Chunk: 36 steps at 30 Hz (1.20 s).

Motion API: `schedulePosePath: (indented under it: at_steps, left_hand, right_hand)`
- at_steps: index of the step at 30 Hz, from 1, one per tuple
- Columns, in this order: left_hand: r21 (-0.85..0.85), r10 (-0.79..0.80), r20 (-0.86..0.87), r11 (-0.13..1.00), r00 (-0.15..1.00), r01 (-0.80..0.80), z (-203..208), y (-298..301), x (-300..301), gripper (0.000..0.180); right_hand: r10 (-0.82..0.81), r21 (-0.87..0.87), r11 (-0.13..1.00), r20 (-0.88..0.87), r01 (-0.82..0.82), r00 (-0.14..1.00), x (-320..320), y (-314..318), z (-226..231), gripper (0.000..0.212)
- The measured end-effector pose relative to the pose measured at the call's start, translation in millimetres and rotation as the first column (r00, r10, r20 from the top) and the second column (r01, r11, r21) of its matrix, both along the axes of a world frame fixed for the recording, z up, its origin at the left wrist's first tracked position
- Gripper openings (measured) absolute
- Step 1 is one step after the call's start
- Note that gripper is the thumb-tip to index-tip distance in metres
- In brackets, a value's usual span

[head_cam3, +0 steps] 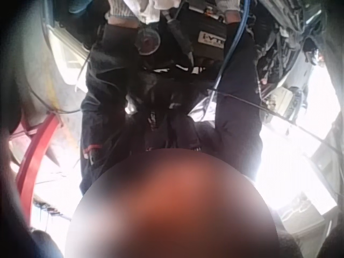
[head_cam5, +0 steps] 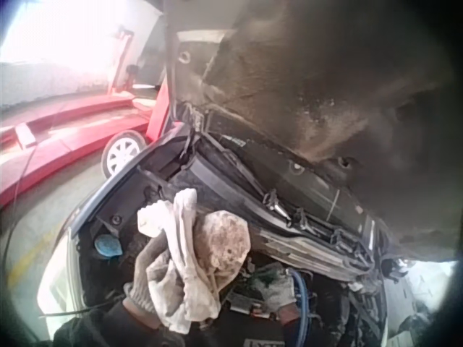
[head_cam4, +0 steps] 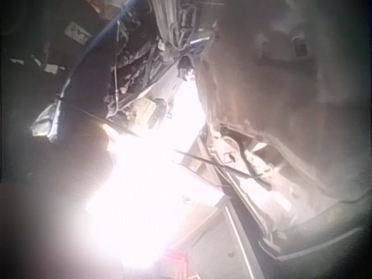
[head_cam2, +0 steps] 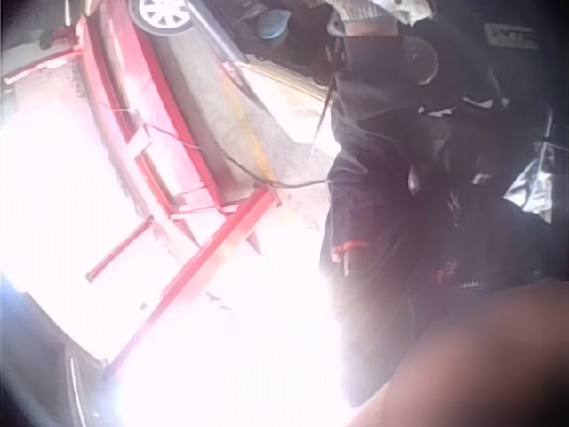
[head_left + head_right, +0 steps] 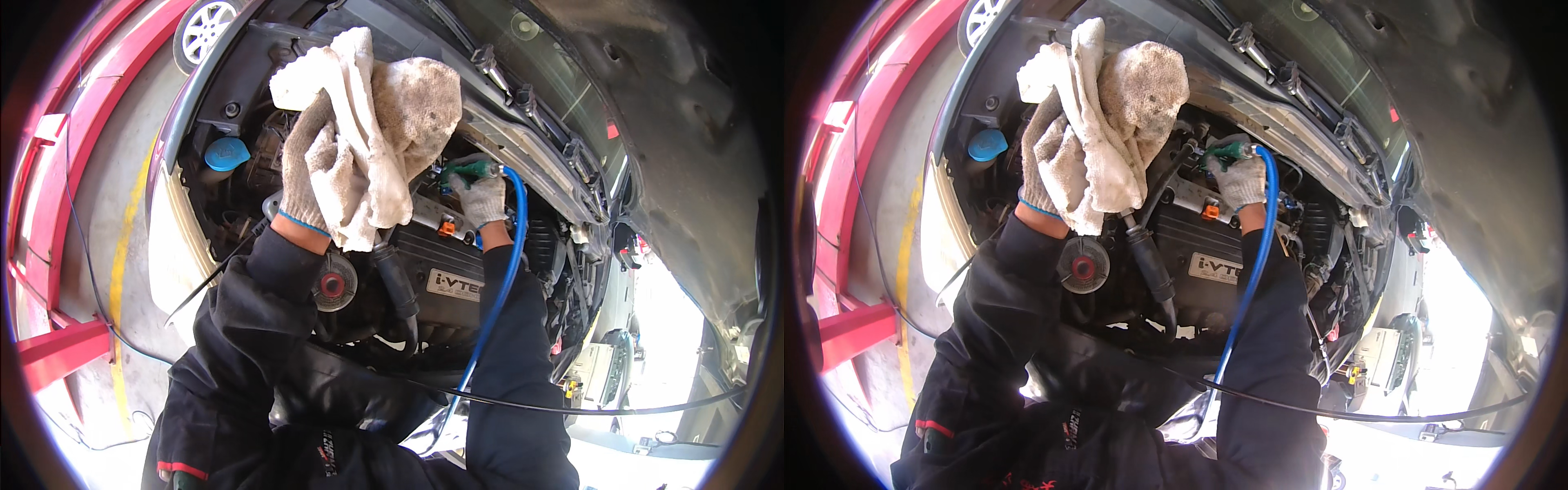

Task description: The person cleans the engine bay of a car with the hood open. They use a blue air hose to blow off dust and debris from various engine components while holding a white cloth to catch residue. The person repeatedly wipes and blows different areas of the engine throughout the clip.

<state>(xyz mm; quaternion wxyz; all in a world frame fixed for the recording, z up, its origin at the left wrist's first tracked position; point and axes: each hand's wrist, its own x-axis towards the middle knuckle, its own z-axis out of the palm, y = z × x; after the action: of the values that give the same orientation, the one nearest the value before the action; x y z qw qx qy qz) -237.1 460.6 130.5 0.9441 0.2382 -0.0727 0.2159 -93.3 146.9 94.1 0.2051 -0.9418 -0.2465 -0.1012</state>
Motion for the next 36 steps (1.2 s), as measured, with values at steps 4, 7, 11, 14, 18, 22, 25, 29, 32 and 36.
schedulePosePath:
  at_steps: [4,7,11,14,18,22,25,29,32,36]
  left_hand:
    - [-0.03,-0.059,0.088,0.998,0.994,0.062,-4.5,2.5,1.8,0.064]
    - [0.099,0.049,-0.03,0.994,0.998,-0.046,-10.1,4.5,3.4,0.067]
    - [-0.111,-0.113,0.182,0.985,0.977,0.135,-14.5,4.8,6.4,0.067]
    - [-0.115,-0.08,0.149,0.989,0.986,0.098,-15.3,4.3,7.2,0.068]
    - [-0.026,-0.048,0.119,0.998,0.992,0.052,-15.1,4.5,6.1,0.071]
    - [-0.013,0.0,0.022,1.0,1.0,0.001,-15.9,4.4,5.4,0.072]
    - [0.043,0.018,0.003,0.999,1.0,-0.018,-15.7,5.0,6.5,0.072]
    - [0.049,0.03,0.016,0.998,0.999,-0.03,-14.7,4.5,5.3,0.07]
    - [0.075,0.048,-0.016,0.996,0.999,-0.047,-14.1,4.0,4.7,0.07]
    - [0.066,0.037,-0.012,0.997,0.999,-0.036,-13.3,5.0,6.5,0.067]
  right_hand:
    - [-0.116,-0.447,0.882,0.099,0.148,0.988,-4.0,-1.0,14.5,0.039]
    - [-0.153,-0.328,0.93,0.059,0.164,0.986,-9.6,6.5,17.9,0.038]
    - [-0.017,-0.196,0.98,0.125,0.042,0.992,-14.8,9.5,27.1,0.036]
    - [-0.068,-0.03,0.997,0.029,0.069,0.997,-15.0,5.9,28.9,0.034]
    - [-0.016,-0.542,0.83,0.208,0.129,0.978,-10.9,2.0,25.0,0.039]
    - [0.003,0.24,0.97,0.08,-0.022,0.997,-13.7,-0.6,28.1,0.038]
    - [-0.23,-0.245,0.941,0.05,0.235,0.972,-18.7,0.5,35.2,0.036]
    - [-0.026,-0.063,0.997,0.138,0.035,0.99,-20.2,8.6,35.5,0.034]
    - [-0.014,-0.059,0.998,0.174,0.024,0.985,-17.6,8.6,34.5,0.035]
    - [-0.209,-0.165,0.963,0.039,0.212,0.977,-13.0,2.2,32.8,0.034]
